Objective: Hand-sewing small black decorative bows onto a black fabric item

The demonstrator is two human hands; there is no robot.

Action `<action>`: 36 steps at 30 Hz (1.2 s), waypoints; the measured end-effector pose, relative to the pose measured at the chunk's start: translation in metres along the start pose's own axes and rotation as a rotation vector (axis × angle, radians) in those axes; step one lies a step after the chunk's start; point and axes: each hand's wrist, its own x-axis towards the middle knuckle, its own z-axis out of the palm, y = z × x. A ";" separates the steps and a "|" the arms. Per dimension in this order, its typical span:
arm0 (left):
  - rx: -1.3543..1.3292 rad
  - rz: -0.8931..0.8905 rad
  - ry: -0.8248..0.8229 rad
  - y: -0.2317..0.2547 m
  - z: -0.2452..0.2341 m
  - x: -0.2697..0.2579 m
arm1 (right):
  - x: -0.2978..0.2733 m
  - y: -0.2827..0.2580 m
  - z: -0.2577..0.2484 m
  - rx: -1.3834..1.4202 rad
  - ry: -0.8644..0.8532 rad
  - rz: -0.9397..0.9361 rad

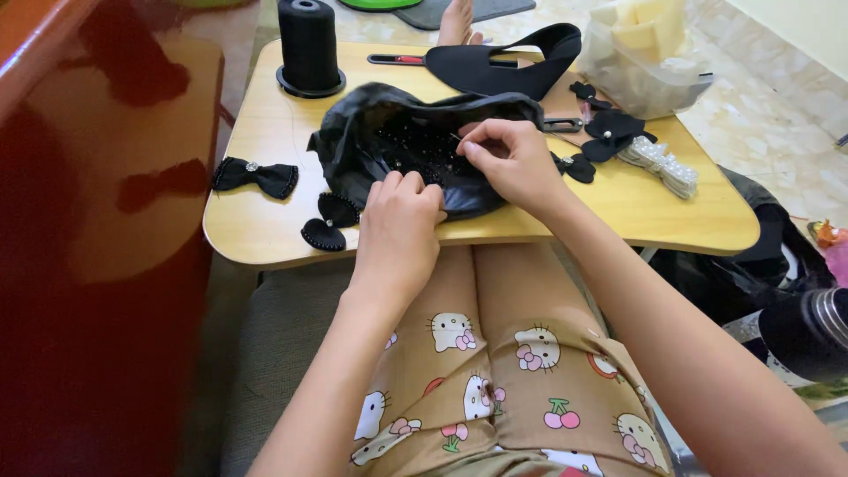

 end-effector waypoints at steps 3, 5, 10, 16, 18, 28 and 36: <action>-0.051 0.010 -0.023 0.008 -0.012 -0.008 | -0.003 0.011 -0.003 -0.014 0.033 0.021; -0.056 -0.005 -0.027 0.009 -0.013 -0.011 | -0.006 0.013 -0.001 -0.030 0.035 0.022; -0.076 -0.055 -0.015 0.006 -0.009 -0.016 | -0.014 -0.005 0.001 -0.107 0.027 0.002; -0.093 -0.100 0.010 0.001 -0.010 -0.017 | -0.024 -0.028 0.014 -0.086 0.122 -0.052; -0.095 -0.096 0.028 0.002 -0.010 -0.017 | -0.027 -0.030 0.015 -0.090 0.203 -0.053; -0.044 -0.064 0.011 0.005 -0.029 -0.006 | -0.033 -0.035 0.014 -0.069 0.137 -0.053; -0.105 -0.222 0.097 -0.025 -0.028 0.010 | -0.025 -0.047 0.018 -0.009 0.073 0.136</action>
